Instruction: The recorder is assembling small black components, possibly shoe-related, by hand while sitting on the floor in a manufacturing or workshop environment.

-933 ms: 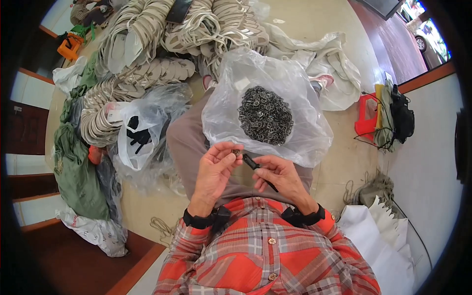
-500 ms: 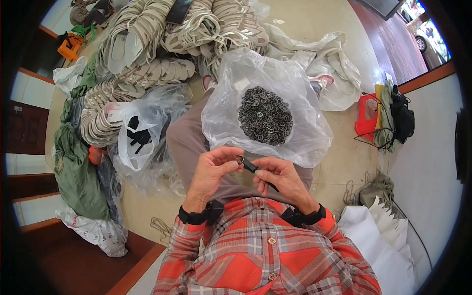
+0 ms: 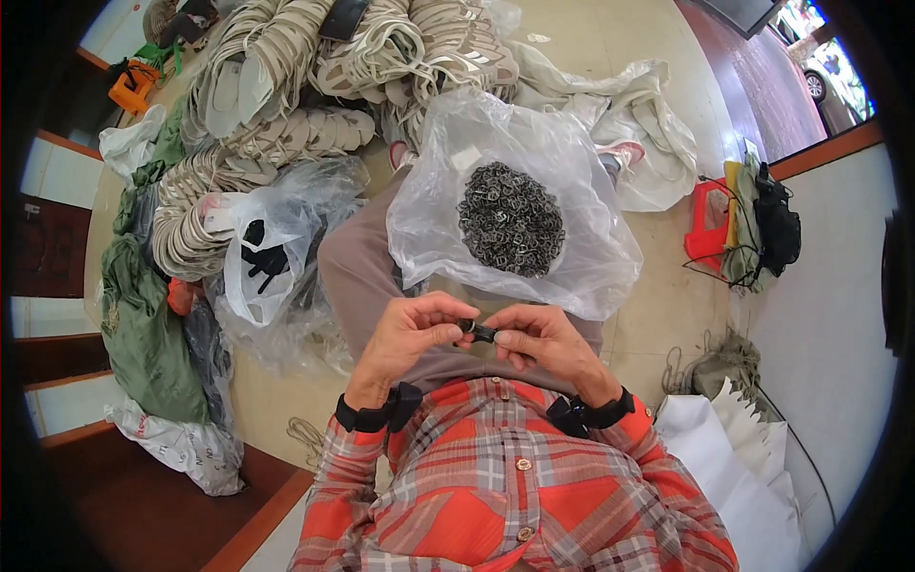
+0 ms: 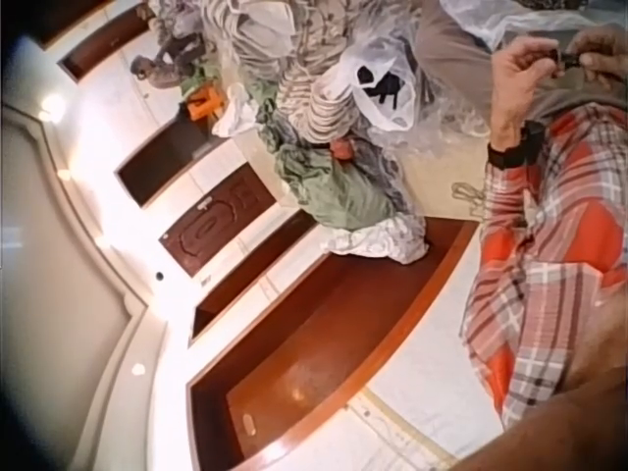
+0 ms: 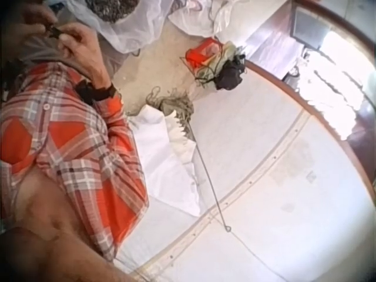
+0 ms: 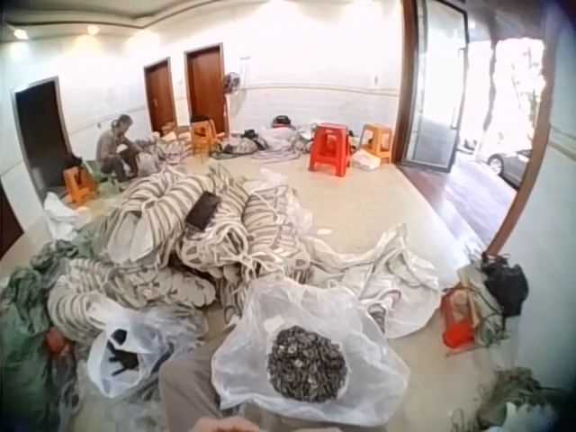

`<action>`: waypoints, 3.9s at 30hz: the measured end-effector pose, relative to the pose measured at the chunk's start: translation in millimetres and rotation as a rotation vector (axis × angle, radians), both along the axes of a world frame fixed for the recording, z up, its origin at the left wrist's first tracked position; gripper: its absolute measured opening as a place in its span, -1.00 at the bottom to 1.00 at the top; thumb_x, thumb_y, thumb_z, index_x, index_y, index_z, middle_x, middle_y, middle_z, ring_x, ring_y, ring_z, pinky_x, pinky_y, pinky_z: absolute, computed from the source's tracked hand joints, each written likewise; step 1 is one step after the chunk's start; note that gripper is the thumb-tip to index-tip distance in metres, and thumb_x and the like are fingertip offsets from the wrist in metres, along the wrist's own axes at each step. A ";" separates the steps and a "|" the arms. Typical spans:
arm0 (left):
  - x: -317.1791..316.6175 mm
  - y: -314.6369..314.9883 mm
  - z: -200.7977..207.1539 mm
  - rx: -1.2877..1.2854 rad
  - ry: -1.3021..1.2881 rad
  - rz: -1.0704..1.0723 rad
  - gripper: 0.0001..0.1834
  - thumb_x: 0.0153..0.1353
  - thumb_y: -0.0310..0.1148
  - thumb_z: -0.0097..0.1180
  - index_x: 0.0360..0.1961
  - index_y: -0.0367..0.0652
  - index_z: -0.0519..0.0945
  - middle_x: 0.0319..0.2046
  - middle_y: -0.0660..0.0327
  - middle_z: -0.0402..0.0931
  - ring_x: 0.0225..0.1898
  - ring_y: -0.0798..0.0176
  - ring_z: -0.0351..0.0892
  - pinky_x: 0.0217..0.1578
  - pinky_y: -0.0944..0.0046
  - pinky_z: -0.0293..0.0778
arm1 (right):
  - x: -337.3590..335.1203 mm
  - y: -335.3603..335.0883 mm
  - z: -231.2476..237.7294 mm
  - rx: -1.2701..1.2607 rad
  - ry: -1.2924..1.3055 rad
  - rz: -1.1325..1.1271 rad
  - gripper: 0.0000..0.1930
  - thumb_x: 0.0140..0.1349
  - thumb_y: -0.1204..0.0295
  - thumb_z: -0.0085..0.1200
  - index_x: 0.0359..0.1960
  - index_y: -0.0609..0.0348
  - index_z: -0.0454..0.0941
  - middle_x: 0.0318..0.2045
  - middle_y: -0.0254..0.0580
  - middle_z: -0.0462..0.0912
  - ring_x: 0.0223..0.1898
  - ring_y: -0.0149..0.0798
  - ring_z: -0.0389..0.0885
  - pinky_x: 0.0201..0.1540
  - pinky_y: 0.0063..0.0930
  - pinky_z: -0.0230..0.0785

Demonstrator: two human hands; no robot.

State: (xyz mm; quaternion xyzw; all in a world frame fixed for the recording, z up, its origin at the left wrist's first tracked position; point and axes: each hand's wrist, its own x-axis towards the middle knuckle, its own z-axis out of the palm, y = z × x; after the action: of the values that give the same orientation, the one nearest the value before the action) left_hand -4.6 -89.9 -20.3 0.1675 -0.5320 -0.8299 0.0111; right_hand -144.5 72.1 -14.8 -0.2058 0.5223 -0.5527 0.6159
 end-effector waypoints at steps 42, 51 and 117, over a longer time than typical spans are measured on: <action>-1.5 61.2 -14.3 -0.806 -0.056 0.471 -0.75 -0.01 -0.44 0.14 -0.26 -0.26 0.51 -0.41 0.10 0.52 -0.40 0.24 0.54 -0.36 0.38 0.43 | 32.9 -19.2 7.1 -0.115 1.232 -0.088 -0.71 0.01 0.27 0.13 -0.45 0.27 0.40 -0.55 0.00 0.44 -0.42 0.03 0.42 -0.36 -0.22 0.24; -7.7 56.4 5.3 -0.956 -0.009 0.517 -0.82 0.00 -0.38 0.08 -0.41 -0.29 0.46 -0.54 -0.03 0.40 -0.51 -0.03 0.43 -0.50 0.19 0.35 | 27.2 -26.3 -2.2 -0.143 1.430 0.006 -0.86 0.07 0.48 -0.12 -0.36 0.20 0.46 -0.42 -0.06 0.43 -0.34 -0.01 0.41 -0.32 -0.25 0.28; -8.6 50.2 -56.9 0.341 -0.223 0.517 -0.89 0.10 -0.46 -0.04 -0.49 -0.25 0.50 -0.70 0.23 0.40 -0.72 0.37 0.35 -0.72 0.42 0.23 | 25.0 -37.7 -2.7 -0.192 1.120 -0.112 -0.86 0.12 0.42 -0.08 -0.42 0.25 0.44 -0.48 0.02 0.43 -0.39 0.06 0.39 -0.35 -0.20 0.22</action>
State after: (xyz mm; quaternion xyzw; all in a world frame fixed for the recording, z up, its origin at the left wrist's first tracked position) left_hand -13.3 -39.7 -77.2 0.3860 -0.3233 -0.8534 0.1349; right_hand -119.5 34.4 -17.5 -0.4945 0.7266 -0.4360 0.1936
